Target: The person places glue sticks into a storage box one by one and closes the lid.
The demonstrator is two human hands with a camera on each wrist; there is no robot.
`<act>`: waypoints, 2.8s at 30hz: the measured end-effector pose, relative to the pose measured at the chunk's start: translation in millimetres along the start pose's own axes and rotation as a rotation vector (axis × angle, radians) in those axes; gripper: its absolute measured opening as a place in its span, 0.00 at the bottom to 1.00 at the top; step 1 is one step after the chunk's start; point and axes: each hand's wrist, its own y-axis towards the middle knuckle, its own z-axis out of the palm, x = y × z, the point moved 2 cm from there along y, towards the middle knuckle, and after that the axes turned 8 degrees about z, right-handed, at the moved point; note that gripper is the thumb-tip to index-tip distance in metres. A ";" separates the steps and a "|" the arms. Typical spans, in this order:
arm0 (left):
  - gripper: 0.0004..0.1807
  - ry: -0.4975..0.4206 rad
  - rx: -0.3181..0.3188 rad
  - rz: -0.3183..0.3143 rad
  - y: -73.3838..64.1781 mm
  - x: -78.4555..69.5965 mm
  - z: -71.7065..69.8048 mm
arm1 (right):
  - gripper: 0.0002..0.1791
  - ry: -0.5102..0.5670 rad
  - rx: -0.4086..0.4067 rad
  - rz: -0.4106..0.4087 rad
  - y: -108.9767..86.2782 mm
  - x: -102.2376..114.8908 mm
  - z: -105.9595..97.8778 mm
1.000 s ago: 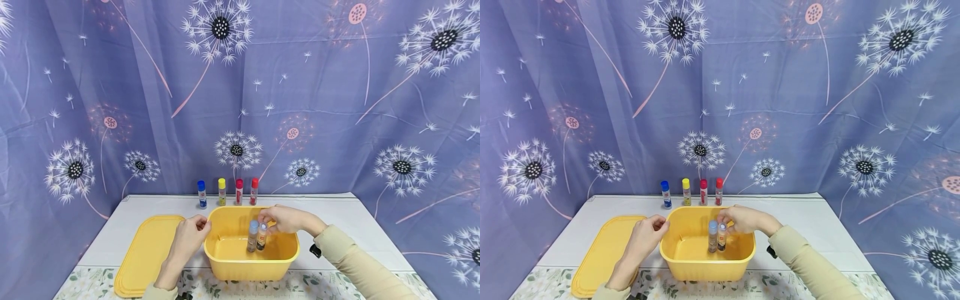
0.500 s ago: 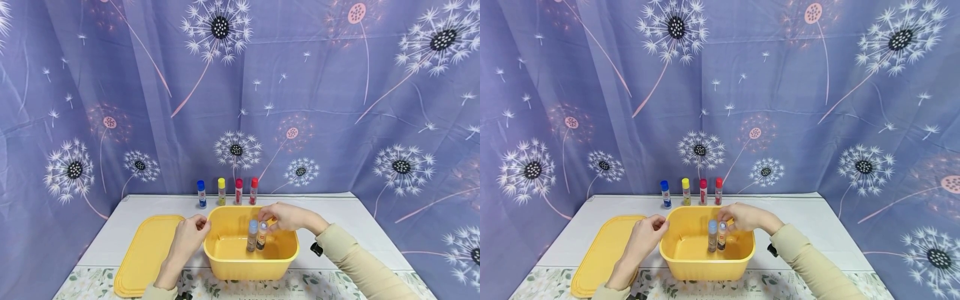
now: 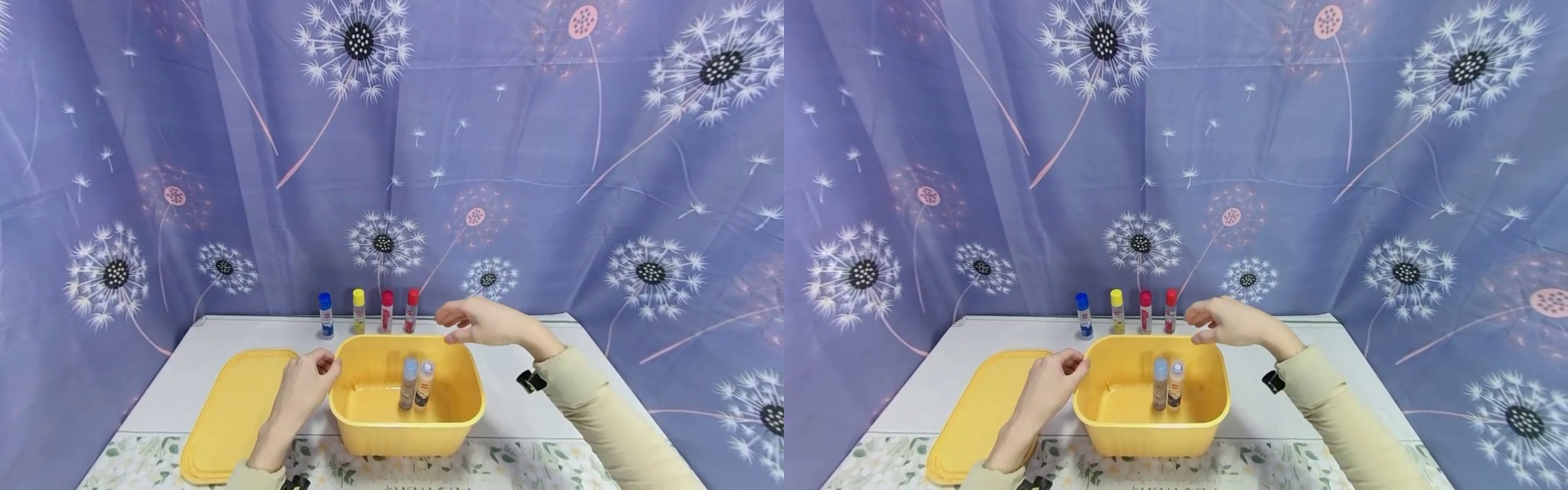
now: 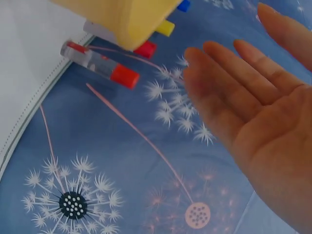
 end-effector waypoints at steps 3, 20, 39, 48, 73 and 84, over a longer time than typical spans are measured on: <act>0.05 0.002 -0.001 0.005 0.6 0.3 0.4 | 0.19 0.041 -0.031 -0.004 2.3 -4.3 -7.6; 0.05 0.012 0.001 0.004 0.4 0.0 -1.0 | 0.11 0.107 -0.222 0.065 65.8 -56.1 2.0; 0.05 0.004 -0.012 0.021 2.6 -1.1 -1.4 | 0.19 0.108 -0.333 0.151 110.0 -98.4 39.6; 0.05 0.004 -0.001 -0.007 -1.6 -1.7 0.9 | 0.21 0.100 -0.367 0.161 127.8 -106.0 49.2; 0.05 -0.001 -0.005 0.000 -0.8 0.7 0.5 | 0.14 0.095 -0.433 0.208 134.1 -104.4 59.4; 0.04 0.014 -0.008 0.008 -3.4 2.3 -2.6 | 0.14 0.336 -0.491 0.184 108.3 -90.4 50.0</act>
